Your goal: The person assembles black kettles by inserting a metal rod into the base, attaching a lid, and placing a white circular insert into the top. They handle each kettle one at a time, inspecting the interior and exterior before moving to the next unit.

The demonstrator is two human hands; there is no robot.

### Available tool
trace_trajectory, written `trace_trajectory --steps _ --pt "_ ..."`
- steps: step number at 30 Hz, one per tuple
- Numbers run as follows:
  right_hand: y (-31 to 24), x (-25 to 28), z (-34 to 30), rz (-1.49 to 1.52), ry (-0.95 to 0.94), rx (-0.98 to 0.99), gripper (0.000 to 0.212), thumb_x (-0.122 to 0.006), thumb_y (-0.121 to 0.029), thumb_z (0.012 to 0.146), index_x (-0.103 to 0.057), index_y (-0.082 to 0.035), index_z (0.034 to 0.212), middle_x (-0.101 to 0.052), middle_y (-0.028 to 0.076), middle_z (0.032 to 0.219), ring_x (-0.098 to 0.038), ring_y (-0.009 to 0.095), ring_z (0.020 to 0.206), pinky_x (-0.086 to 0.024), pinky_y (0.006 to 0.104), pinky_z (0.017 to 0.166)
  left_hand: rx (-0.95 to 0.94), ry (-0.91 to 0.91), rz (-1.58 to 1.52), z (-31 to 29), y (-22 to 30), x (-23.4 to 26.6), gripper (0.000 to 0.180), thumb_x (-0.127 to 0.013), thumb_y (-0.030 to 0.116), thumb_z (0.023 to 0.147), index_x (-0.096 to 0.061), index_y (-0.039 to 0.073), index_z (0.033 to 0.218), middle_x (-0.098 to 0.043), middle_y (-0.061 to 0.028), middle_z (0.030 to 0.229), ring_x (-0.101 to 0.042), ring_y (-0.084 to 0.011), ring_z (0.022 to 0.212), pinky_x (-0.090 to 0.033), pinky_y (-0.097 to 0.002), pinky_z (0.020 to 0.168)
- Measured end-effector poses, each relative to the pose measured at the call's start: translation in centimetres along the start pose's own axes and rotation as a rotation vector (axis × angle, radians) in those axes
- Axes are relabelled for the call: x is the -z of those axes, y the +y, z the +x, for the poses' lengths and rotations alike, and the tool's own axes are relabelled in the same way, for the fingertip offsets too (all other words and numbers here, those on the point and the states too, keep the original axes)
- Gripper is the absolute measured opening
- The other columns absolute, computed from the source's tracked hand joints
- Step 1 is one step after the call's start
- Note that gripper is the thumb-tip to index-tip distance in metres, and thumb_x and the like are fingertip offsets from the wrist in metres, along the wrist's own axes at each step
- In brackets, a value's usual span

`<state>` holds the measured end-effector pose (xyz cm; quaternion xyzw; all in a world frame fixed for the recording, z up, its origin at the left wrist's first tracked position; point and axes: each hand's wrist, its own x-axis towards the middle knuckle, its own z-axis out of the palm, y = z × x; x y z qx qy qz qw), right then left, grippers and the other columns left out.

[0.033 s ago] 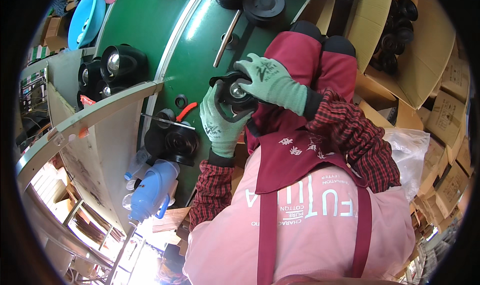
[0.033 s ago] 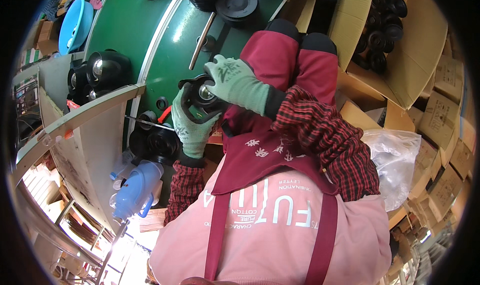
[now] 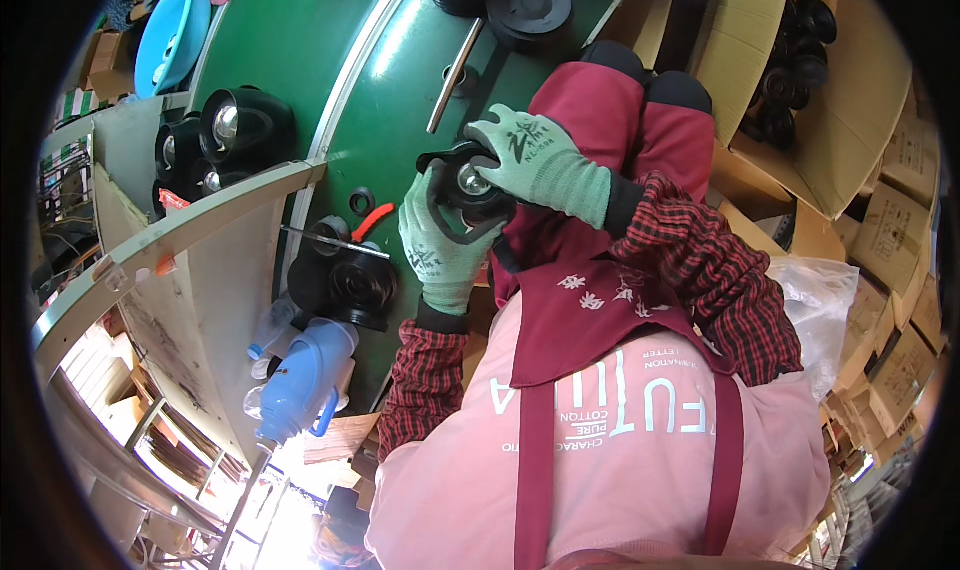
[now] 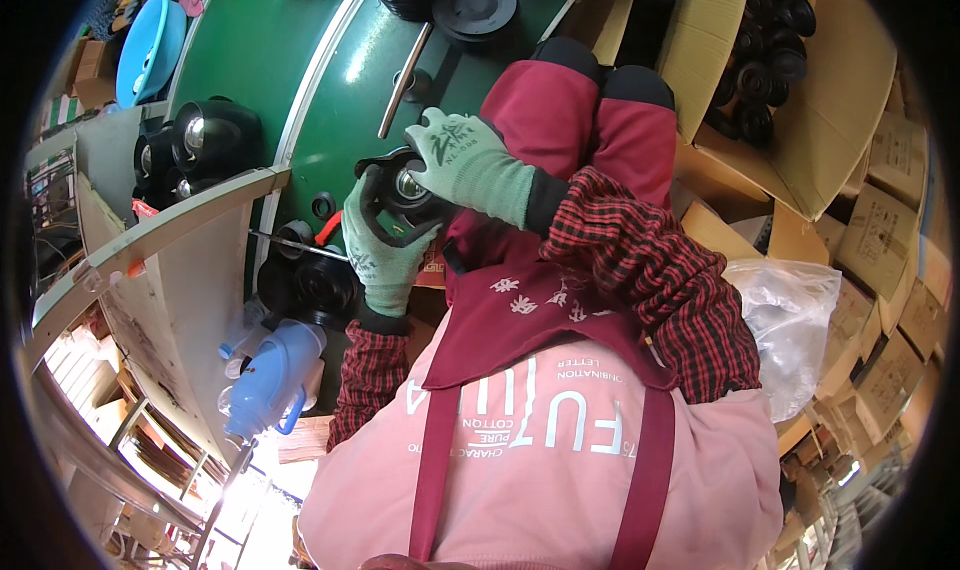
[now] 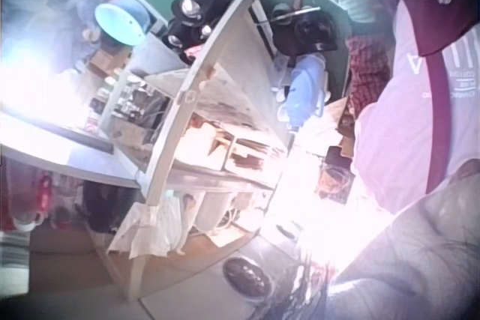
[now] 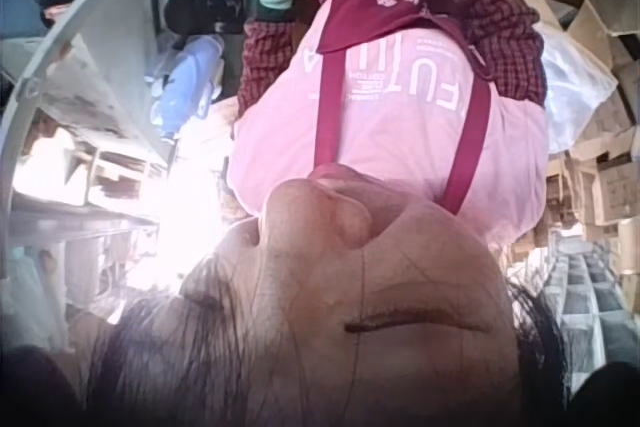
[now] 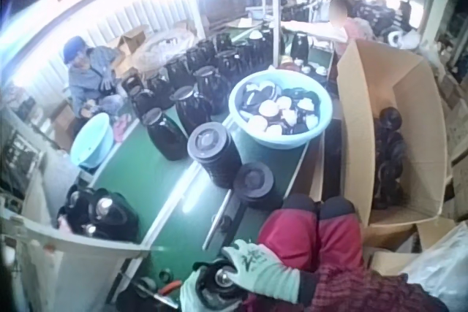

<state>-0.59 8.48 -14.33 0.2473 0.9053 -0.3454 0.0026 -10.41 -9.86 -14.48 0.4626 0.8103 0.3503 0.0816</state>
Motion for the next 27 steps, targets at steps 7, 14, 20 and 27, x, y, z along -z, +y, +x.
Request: trace_trajectory --steps 7,14,20,27 --pt "-2.0 0.0 1.1 -0.072 -0.222 0.01 0.062 -0.079 -0.035 0.088 -0.056 -0.005 0.137 -0.06 0.021 0.129 -0.07 0.038 0.111 -0.057 0.0471 0.093 0.007 -0.025 0.003 -1.7 -1.0 0.5 0.105 -0.104 0.04 0.06 -0.056 0.005 0.146 -0.064 -0.0165 0.134 -0.065 -0.0382 0.12 -0.051 -0.0496 0.103" --pt "-3.0 -2.1 0.8 -0.002 -0.21 0.027 0.065 -0.083 -0.034 0.086 -0.055 -0.008 0.137 -0.056 0.02 0.132 -0.073 0.038 0.107 -0.06 0.0476 0.091 0.081 -0.031 0.044 -4.5 -2.4 0.7 0.104 -0.106 0.034 0.057 -0.056 0.003 0.143 -0.062 -0.0134 0.131 -0.064 -0.0352 0.12 -0.052 -0.0457 0.104" --pt "0.5 -3.1 -2.1 0.521 -0.093 0.071 0.068 -0.084 -0.037 0.084 -0.06 -0.007 0.141 -0.058 0.021 0.136 -0.056 0.039 0.13 -0.051 0.0476 0.109 0.099 0.073 -0.106 -4.5 -1.9 0.4 0.106 -0.106 0.035 0.058 -0.056 0.005 0.146 -0.06 -0.0144 0.133 -0.062 -0.0359 0.121 -0.052 -0.0478 0.102" --pt "2.1 0.4 -3.5 0.251 0.246 0.588 0.048 -0.075 -0.013 0.097 -0.062 -0.018 0.143 -0.057 0.017 0.151 -0.058 0.036 0.124 -0.052 0.0425 0.1 0.057 0.012 -0.1 0.2 2.6 3.5 0.122 -0.108 0.033 0.059 -0.045 0.0 0.158 -0.059 -0.0161 0.141 -0.064 -0.0311 0.126 -0.055 -0.0431 0.103"
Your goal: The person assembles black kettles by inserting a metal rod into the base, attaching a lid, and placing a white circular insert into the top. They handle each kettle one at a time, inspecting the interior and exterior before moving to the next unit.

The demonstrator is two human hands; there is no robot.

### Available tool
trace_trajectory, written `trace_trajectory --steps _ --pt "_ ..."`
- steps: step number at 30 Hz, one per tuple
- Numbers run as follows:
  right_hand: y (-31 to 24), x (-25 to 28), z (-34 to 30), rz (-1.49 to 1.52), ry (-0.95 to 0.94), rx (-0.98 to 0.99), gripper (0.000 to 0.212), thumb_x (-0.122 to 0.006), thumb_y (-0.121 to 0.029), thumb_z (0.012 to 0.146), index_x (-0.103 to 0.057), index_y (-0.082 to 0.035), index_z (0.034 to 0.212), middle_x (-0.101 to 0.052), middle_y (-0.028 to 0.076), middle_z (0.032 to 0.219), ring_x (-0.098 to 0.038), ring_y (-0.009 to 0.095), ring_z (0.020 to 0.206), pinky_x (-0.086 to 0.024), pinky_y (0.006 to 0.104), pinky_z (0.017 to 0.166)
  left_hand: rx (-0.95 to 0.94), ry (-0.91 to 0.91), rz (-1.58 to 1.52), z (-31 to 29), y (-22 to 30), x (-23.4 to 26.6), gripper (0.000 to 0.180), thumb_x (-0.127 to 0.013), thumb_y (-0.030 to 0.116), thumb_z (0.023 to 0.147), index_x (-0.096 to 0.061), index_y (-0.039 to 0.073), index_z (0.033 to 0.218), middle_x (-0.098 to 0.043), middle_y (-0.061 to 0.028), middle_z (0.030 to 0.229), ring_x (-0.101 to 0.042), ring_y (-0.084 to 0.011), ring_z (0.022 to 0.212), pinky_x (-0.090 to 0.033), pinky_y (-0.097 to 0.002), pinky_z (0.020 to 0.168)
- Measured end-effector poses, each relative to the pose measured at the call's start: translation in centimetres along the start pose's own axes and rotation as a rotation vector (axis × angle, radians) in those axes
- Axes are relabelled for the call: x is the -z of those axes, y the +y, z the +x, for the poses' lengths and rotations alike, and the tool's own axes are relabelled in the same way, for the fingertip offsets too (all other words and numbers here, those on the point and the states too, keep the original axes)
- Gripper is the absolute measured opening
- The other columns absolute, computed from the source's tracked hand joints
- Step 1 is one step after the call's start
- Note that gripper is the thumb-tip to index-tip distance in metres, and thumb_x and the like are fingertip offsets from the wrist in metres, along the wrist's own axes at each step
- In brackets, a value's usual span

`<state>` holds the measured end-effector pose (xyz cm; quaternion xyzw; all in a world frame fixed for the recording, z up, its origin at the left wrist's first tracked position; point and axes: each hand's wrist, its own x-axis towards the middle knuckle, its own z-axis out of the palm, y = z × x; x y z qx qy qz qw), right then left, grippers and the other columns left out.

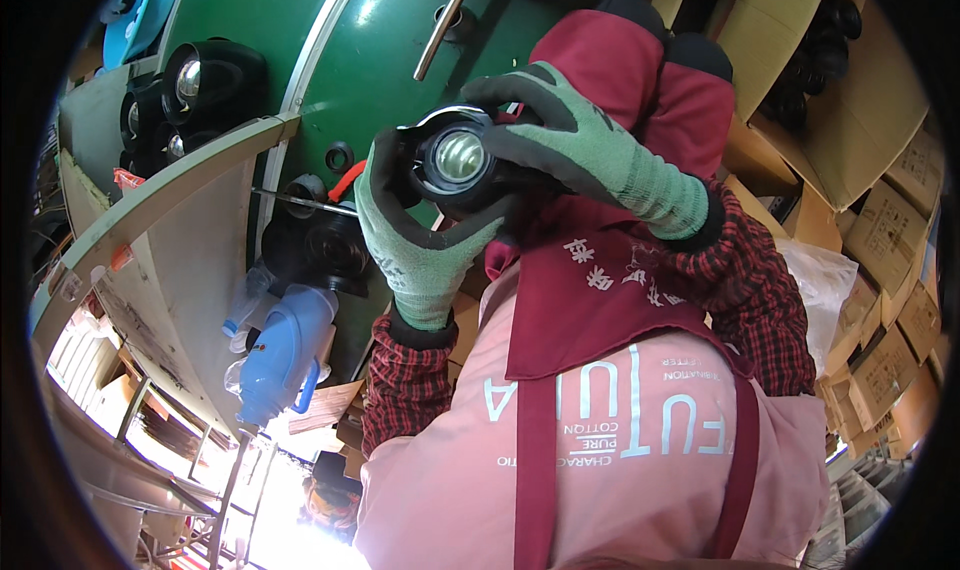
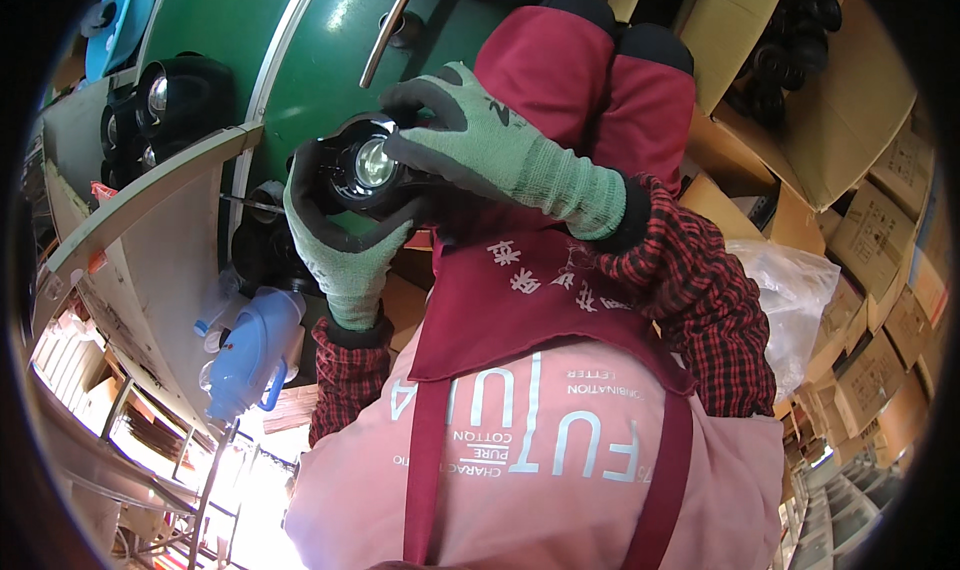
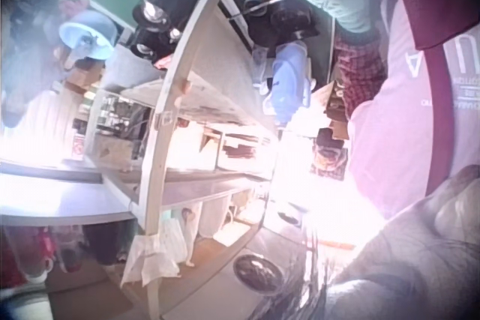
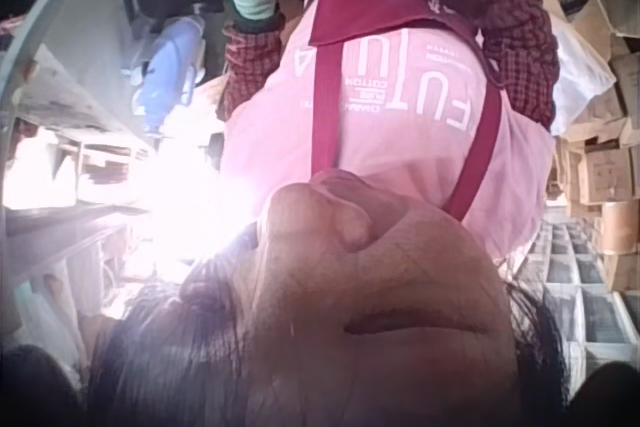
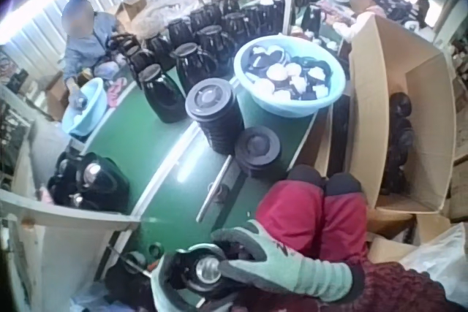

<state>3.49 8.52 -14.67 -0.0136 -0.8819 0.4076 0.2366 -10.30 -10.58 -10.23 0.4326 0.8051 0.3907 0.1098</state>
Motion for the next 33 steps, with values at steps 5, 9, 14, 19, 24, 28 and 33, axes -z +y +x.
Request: trace_trajectory --steps 5,9,14,19,24,28,33 --pt "-0.5 0.6 -0.2 0.03 0.069 -0.074 0.035 -0.072 -0.017 0.099 -0.066 -0.018 0.133 -0.062 0.013 0.138 -0.06 0.034 0.118 -0.052 0.043 0.1 0.019 -0.02 -0.044 0.1 1.1 -0.4 0.124 -0.109 0.036 0.059 -0.044 -0.001 0.158 -0.059 -0.0169 0.141 -0.065 -0.0304 0.126 -0.056 -0.0414 0.103" --pt "-0.5 1.1 -0.7 0.013 0.111 -0.103 0.027 -0.07 -0.02 0.103 -0.068 -0.016 0.129 -0.066 0.011 0.127 -0.061 0.032 0.114 -0.053 0.0417 0.096 0.0 -0.016 -0.062 0.2 1.8 -0.9 0.128 -0.109 0.038 0.057 -0.043 -0.002 0.158 -0.06 -0.0168 0.141 -0.065 -0.0307 0.125 -0.056 -0.042 0.103" --pt "-1.8 2.7 -0.2 0.198 0.034 -0.407 0.03 -0.073 -0.022 0.1 -0.067 -0.013 0.128 -0.065 0.012 0.122 -0.061 0.031 0.109 -0.052 0.0413 0.094 0.008 0.006 -0.094 -0.2 2.0 -1.4 0.129 -0.109 0.042 0.057 -0.044 -0.004 0.158 -0.061 -0.0168 0.137 -0.066 -0.0315 0.12 -0.056 -0.0436 0.099" --pt "-2.1 2.0 0.2 0.193 0.033 -0.595 0.049 -0.084 -0.029 0.086 -0.063 -0.006 0.123 -0.059 0.018 0.115 -0.062 0.036 0.108 -0.054 0.0435 0.094 0.0 -0.024 -0.064 -1.2 2.1 -1.4 0.128 -0.108 0.045 0.057 -0.045 -0.004 0.157 -0.061 -0.0173 0.134 -0.065 -0.0337 0.114 -0.053 -0.0464 0.095" --pt "-3.2 3.2 2.2 0.136 -0.118 -0.731 0.053 -0.083 -0.034 0.082 -0.064 -0.01 0.125 -0.057 0.021 0.12 -0.064 0.042 0.111 -0.056 0.048 0.095 -0.057 -0.006 -0.054 -0.6 2.5 -1.2 0.109 -0.109 0.037 0.057 -0.056 0.003 0.145 -0.06 -0.0158 0.132 -0.062 -0.0348 0.118 -0.051 -0.0475 0.1" --pt "-1.8 3.8 3.0 0.552 -0.049 -0.573 0.054 -0.08 -0.043 0.095 -0.063 -0.009 0.133 -0.061 0.013 0.124 -0.062 0.027 0.119 -0.051 0.0398 0.104 0.03 0.007 -0.212 0.9 2.5 2.0 0.096 -0.105 0.011 0.057 -0.056 0.004 0.139 -0.061 -0.0122 0.134 -0.061 -0.0286 0.124 -0.049 -0.0436 0.11" --pt "3.8 4.3 1.5 0.783 0.275 -0.642 0.042 -0.071 -0.017 0.105 -0.061 -0.002 0.142 -0.066 0.007 0.131 -0.062 0.015 0.121 -0.051 0.0309 0.104 -0.065 0.335 -0.179 7.4 -2.5 4.7 0.088 -0.098 0.002 0.069 -0.053 0.001 0.145 -0.059 -0.0149 0.144 -0.059 -0.0285 0.132 -0.044 -0.0443 0.119"
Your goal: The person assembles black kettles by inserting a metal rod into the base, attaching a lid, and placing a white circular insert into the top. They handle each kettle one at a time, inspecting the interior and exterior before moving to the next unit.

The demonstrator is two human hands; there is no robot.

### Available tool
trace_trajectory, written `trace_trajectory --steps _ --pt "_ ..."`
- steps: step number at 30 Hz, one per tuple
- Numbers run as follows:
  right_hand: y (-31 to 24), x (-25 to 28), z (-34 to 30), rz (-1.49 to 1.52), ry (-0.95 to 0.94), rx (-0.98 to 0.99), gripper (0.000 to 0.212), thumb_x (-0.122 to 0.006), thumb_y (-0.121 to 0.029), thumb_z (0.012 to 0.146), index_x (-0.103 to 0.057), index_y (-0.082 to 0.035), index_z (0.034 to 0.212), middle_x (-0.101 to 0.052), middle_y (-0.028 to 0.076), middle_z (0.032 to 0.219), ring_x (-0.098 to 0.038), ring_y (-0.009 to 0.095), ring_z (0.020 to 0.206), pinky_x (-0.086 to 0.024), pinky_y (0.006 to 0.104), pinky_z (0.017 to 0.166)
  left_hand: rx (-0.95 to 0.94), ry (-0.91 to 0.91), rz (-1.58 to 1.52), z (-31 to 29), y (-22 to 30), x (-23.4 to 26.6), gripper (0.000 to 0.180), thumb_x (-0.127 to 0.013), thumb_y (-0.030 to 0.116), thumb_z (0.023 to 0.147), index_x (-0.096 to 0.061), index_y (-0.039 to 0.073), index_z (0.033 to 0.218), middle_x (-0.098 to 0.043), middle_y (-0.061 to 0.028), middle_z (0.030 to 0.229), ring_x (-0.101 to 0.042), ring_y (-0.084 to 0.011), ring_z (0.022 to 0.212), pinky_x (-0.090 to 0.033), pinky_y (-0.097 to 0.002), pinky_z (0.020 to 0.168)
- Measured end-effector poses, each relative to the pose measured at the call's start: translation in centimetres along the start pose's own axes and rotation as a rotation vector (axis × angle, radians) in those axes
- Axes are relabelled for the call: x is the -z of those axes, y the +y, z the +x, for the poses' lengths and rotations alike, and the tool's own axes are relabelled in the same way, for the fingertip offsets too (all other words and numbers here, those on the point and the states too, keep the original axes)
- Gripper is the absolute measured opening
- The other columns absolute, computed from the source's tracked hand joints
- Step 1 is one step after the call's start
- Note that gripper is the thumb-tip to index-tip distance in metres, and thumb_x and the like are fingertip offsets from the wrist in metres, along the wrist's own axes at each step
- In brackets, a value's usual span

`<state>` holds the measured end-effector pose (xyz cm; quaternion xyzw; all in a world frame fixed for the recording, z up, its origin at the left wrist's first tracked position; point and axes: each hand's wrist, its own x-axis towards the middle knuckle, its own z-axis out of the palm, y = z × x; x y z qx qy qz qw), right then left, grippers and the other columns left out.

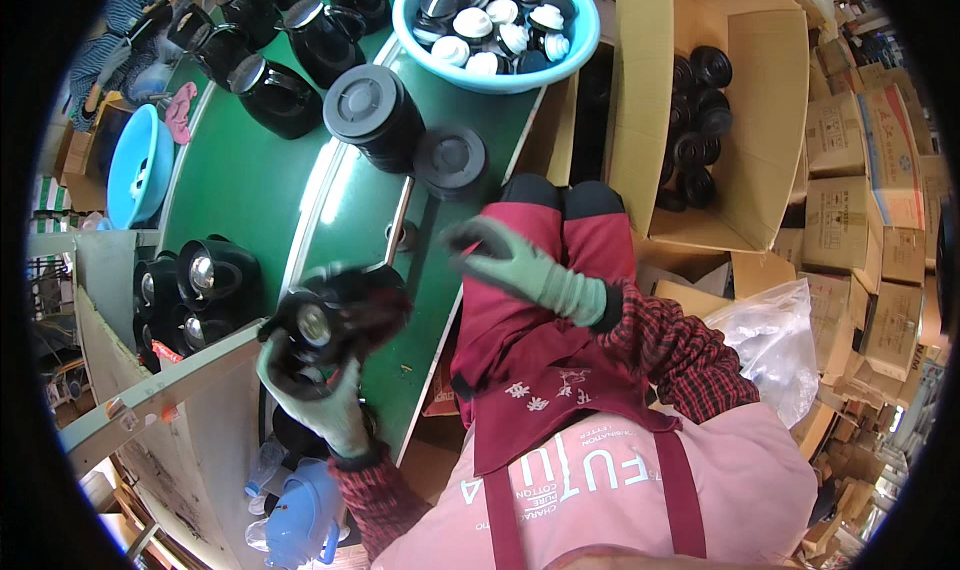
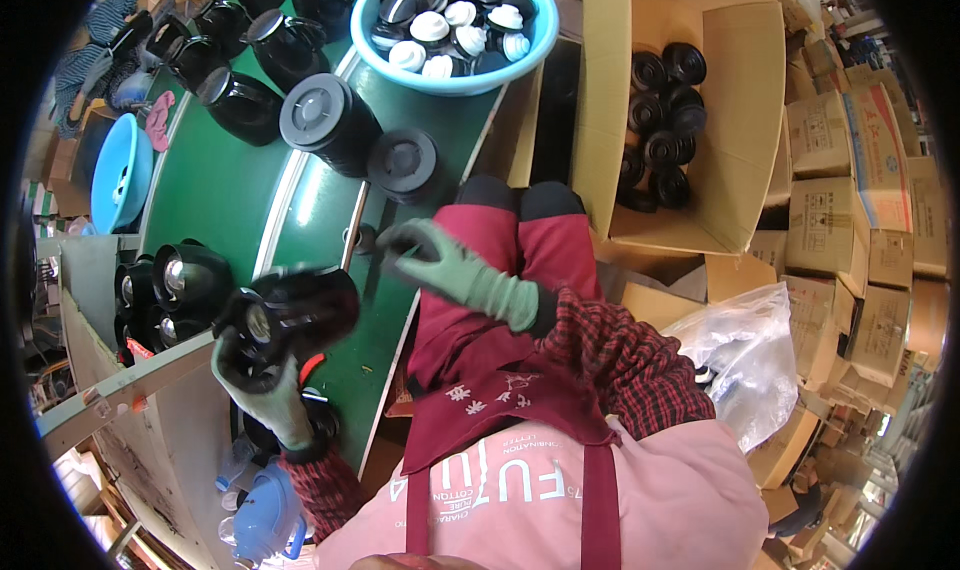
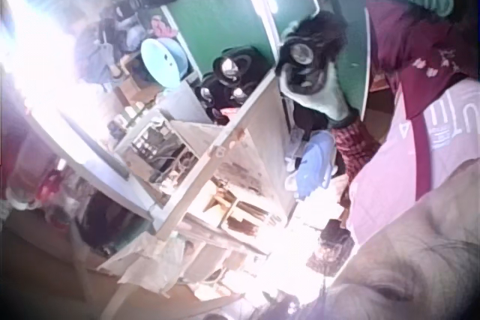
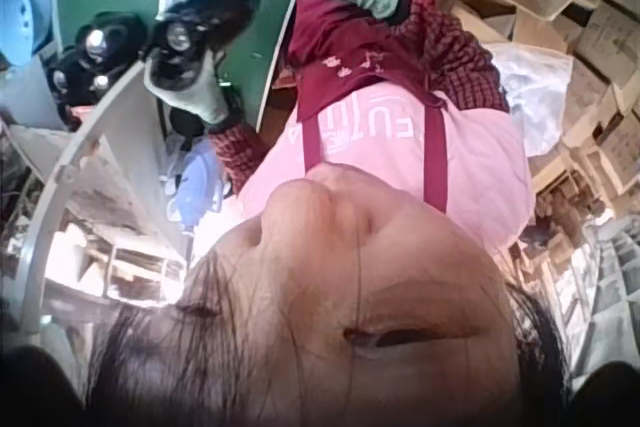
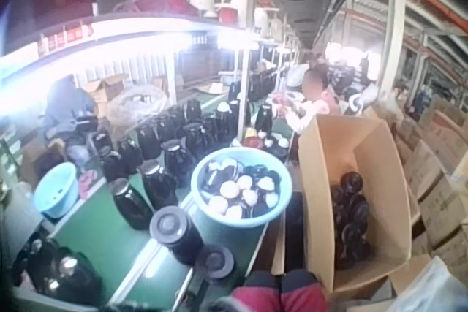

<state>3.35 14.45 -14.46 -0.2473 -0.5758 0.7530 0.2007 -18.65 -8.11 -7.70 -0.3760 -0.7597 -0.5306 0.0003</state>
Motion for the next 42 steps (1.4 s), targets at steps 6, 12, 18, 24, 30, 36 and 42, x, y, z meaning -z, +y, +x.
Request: trace_trajectory --steps 6,12,18,24,30,36,42 --pt "1.9 12.6 6.6 -0.249 0.439 0.26 0.036 -0.063 0.0 0.104 -0.061 -0.004 0.14 -0.068 0.004 0.12 -0.065 0.014 0.105 -0.055 0.029 0.093 -0.038 0.039 0.099 9.1 -7.5 -6.4 0.085 -0.101 0.005 0.067 -0.058 0.002 0.14 -0.062 -0.0141 0.135 -0.061 -0.0298 0.127 -0.048 -0.0424 0.115" --pt "0.0 18.8 12.1 -0.638 0.561 0.27 0.039 -0.073 -0.009 0.099 -0.064 -0.006 0.137 -0.066 0.008 0.119 -0.067 0.018 0.105 -0.056 0.0319 0.091 0.05 0.054 0.102 11.2 -13.3 -11.5 0.093 -0.103 0.017 0.067 -0.055 0.003 0.145 -0.063 -0.0141 0.138 -0.063 -0.0296 0.127 -0.053 -0.0412 0.109" --pt "-1.9 22.0 23.9 -1.437 0.448 0.081 0.065 -0.08 -0.036 0.089 -0.062 -0.012 0.146 -0.062 0.021 0.143 -0.063 0.04 0.128 -0.049 0.0469 0.111 0.086 0.045 0.133 11.9 -11.8 -11.9 0.099 -0.104 0.023 0.068 -0.053 -0.001 0.15 -0.062 -0.0165 0.145 -0.064 -0.0281 0.131 -0.053 -0.0407 0.112" --pt "3.9 30.0 31.2 -1.647 0.123 -0.229 0.08 -0.077 -0.064 0.085 -0.062 -0.016 0.148 -0.068 0.017 0.143 -0.062 0.036 0.135 -0.044 0.0516 0.116 0.054 0.0 0.213 12.5 -11.8 -12.9 0.101 -0.103 0.023 0.069 -0.052 -0.001 0.152 -0.062 -0.0182 0.144 -0.063 -0.031 0.132 -0.053 -0.0419 0.112" --pt "-0.1 23.2 29.1 -1.745 0.421 -0.049 0.093 -0.079 -0.065 0.081 -0.055 -0.01 0.152 -0.06 0.025 0.14 -0.056 0.042 0.135 -0.045 0.0512 0.115 0.028 0.041 0.27 11.7 -13.1 -12.3 0.102 -0.101 0.023 0.071 -0.049 0.0 0.156 -0.058 -0.0178 0.149 -0.06 -0.032 0.135 -0.052 -0.0425 0.114" --pt "-5.1 14.6 18.8 -0.928 0.459 0.578 0.081 -0.096 -0.027 0.074 -0.059 -0.006 0.143 -0.061 0.017 0.129 -0.062 0.036 0.122 -0.051 0.047 0.105 0.043 0.15 0.447 10.3 -9.7 -12.9 0.114 -0.1 0.027 0.075 -0.033 0.003 0.164 -0.039 -0.0223 0.159 -0.042 -0.037 0.148 -0.04 -0.0481 0.124" --pt "-5.1 1.1 10.7 -0.803 0.004 0.545 0.08 -0.094 -0.024 0.073 -0.059 -0.002 0.142 -0.062 0.017 0.131 -0.063 0.034 0.124 -0.051 0.0462 0.109 -0.249 -0.248 0.182 6.6 -1.5 -10.0 0.129 -0.103 0.021 0.058 -0.033 0.003 0.165 -0.041 -0.0236 0.164 -0.043 -0.0431 0.148 -0.037 -0.0523 0.124"
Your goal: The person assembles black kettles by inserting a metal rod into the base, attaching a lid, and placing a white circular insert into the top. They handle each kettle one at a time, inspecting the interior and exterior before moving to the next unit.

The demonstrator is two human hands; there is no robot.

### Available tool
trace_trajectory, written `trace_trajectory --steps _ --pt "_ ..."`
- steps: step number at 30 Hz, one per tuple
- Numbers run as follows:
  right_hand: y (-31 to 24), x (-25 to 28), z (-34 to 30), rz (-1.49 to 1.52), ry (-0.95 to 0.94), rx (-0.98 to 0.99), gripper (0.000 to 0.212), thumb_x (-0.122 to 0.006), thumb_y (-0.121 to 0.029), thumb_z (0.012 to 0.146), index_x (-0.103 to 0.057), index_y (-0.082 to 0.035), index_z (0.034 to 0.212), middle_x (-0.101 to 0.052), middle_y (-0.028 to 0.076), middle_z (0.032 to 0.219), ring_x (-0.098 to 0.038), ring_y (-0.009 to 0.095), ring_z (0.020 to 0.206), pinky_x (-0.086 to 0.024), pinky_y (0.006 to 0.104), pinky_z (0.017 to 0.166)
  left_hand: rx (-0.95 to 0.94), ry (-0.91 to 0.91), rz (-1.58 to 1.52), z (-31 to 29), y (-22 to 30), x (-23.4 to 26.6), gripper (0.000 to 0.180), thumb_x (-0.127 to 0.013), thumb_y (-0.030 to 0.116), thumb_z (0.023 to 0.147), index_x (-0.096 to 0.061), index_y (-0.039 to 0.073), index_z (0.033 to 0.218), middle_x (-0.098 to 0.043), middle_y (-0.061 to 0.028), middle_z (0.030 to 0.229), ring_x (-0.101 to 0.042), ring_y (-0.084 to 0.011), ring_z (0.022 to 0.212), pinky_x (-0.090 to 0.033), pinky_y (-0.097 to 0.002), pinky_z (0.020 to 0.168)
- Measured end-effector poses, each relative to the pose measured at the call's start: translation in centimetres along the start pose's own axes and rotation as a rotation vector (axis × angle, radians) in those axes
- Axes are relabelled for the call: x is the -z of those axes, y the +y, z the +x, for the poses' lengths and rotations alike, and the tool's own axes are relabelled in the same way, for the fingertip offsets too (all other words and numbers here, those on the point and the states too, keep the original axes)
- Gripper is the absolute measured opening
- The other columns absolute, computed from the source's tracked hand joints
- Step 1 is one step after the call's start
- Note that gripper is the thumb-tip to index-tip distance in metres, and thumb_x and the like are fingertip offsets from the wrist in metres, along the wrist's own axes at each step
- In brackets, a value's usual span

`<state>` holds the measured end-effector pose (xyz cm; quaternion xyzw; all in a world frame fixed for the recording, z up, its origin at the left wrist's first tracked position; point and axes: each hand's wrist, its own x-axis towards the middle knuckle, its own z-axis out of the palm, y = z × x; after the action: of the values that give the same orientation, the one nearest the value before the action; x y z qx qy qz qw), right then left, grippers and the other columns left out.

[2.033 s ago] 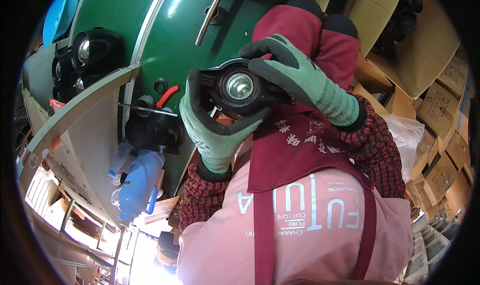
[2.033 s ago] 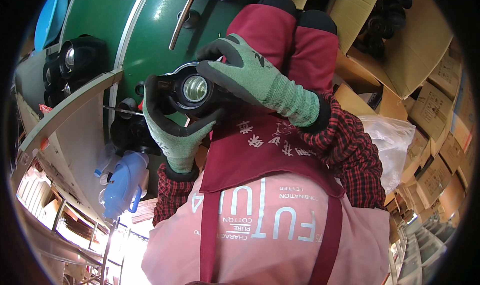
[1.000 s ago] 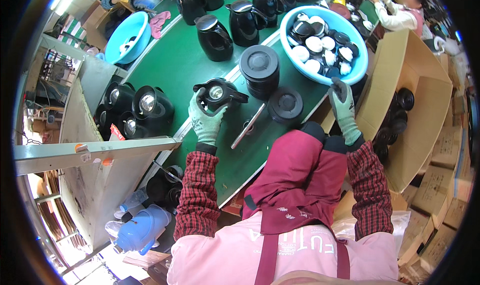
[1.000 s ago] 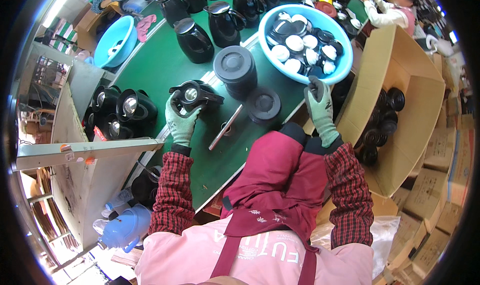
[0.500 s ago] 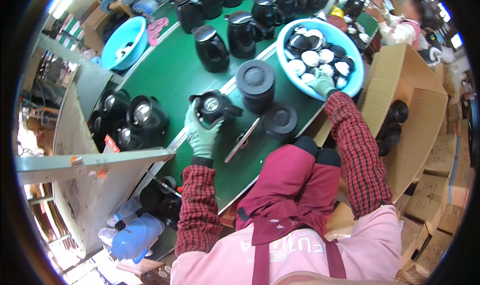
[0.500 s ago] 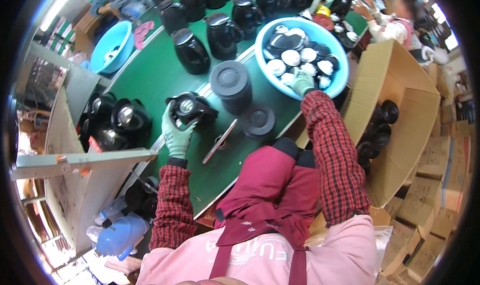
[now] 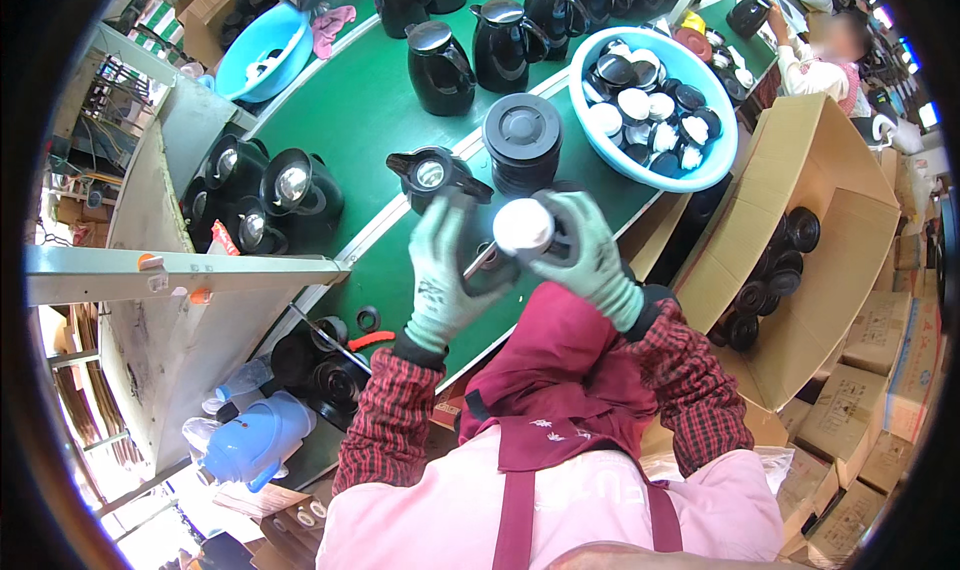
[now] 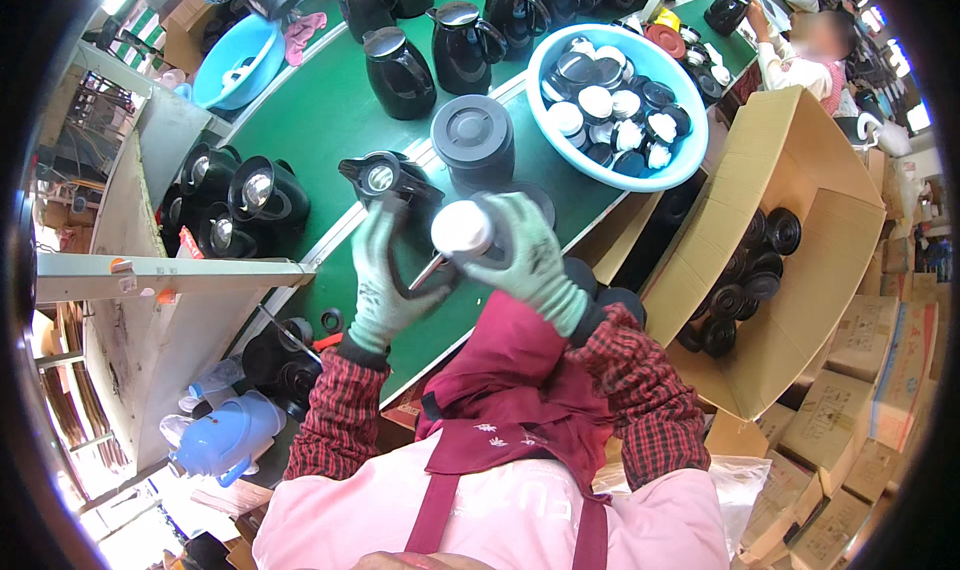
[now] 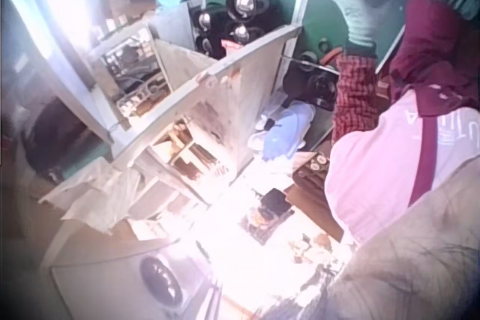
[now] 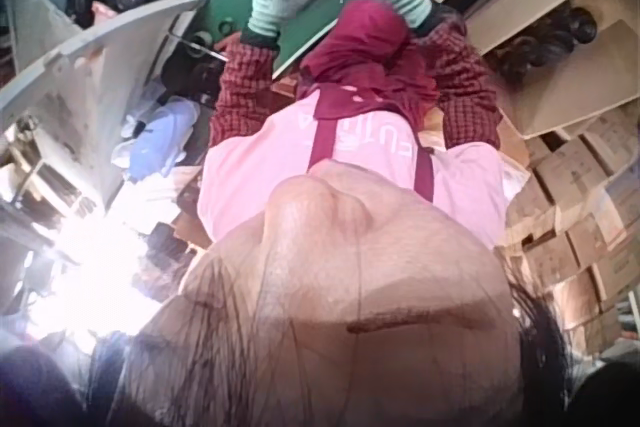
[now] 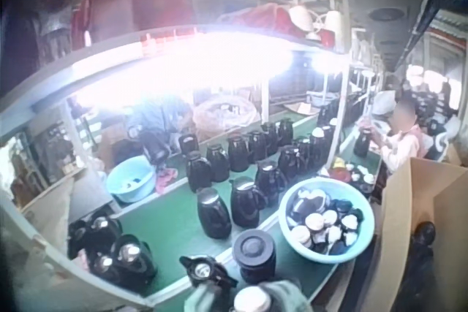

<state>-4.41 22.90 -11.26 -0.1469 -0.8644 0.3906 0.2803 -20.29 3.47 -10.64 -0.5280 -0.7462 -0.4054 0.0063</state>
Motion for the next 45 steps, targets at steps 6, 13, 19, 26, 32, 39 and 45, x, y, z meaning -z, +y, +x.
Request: trace_trajectory --steps 6,13,19,26,32,39,45 --pt "-2.9 -3.3 -1.5 0.05 -0.051 0.033 0.088 -0.09 -0.039 0.078 -0.054 -0.004 0.15 -0.06 0.019 0.137 -0.06 0.038 0.126 -0.046 0.0489 0.112 0.017 -0.225 0.07 1.0 1.2 2.1 0.11 -0.097 0.019 0.057 -0.051 0.01 0.156 -0.056 -0.0175 0.141 -0.056 -0.0405 0.13 -0.047 -0.049 0.113" --pt "-1.9 -0.2 -8.7 0.391 0.068 -0.258 0.062 -0.08 -0.013 0.094 -0.056 -0.001 0.15 -0.061 0.015 0.133 -0.066 0.024 0.115 -0.055 0.0357 0.098 -0.011 -0.011 0.514 8.6 -7.8 2.2 0.094 -0.1 0.03 0.06 -0.056 0.013 0.141 -0.056 -0.0168 0.143 -0.059 -0.0395 0.128 -0.04 -0.0556 0.113" --pt "0.2 1.7 -20.5 0.539 0.141 -0.601 0.037 -0.071 -0.002 0.102 -0.064 0.001 0.138 -0.068 0.01 0.131 -0.068 0.017 0.121 -0.055 0.0306 0.105 0.104 -0.573 0.511 13.1 -8.9 3.4 0.113 -0.1 0.034 0.058 -0.046 0.021 0.156 -0.063 -0.0135 0.135 -0.064 -0.0387 0.126 -0.047 -0.0568 0.106" --pt "0.7 1.2 -25.8 0.671 0.369 -0.813 0.027 -0.064 -0.005 0.108 -0.065 0.002 0.134 -0.074 0.008 0.122 -0.07 0.014 0.114 -0.056 0.0267 0.096 0.016 -0.509 0.282 16.0 -12.1 4.9 0.113 -0.101 0.025 0.056 -0.048 0.015 0.155 -0.062 -0.0177 0.14 -0.063 -0.0396 0.13 -0.052 -0.0461 0.112" --pt "-0.1 1.4 -22.5 0.694 0.403 -0.747 0.03 -0.067 -0.001 0.105 -0.066 0.002 0.134 -0.074 0.008 0.125 -0.071 0.016 0.115 -0.056 0.0286 0.1 0.11 -0.363 0.366 24.4 -21.0 6.7 0.121 -0.106 0.028 0.053 -0.047 0.01 0.157 -0.058 -0.0178 0.148 -0.06 -0.0377 0.134 -0.049 -0.0448 0.118" --pt "0.6 0.2 -22.8 0.573 0.369 -0.719 0.025 -0.066 0.003 0.103 -0.069 0.002 0.128 -0.071 0.007 0.119 -0.07 0.016 0.113 -0.055 0.0288 0.101 0.13 -0.476 0.195 26.9 -27.5 6.1 0.125 -0.106 0.019 0.052 -0.043 0.005 0.159 -0.055 -0.0177 0.153 -0.053 -0.0354 0.144 -0.042 -0.043 0.124" --pt "0.5 -1.3 -22.4 0.681 0.253 -0.761 0.026 -0.063 0.003 0.105 -0.065 0.004 0.131 -0.072 0.009 0.122 -0.069 0.017 0.116 -0.054 0.0304 0.104 -0.045 -0.212 0.464 27.2 -26.5 9.2 0.129 -0.101 0.039 0.063 -0.033 0.003 0.167 -0.05 -0.0254 0.159 -0.045 -0.0418 0.15 -0.035 -0.0496 0.126"
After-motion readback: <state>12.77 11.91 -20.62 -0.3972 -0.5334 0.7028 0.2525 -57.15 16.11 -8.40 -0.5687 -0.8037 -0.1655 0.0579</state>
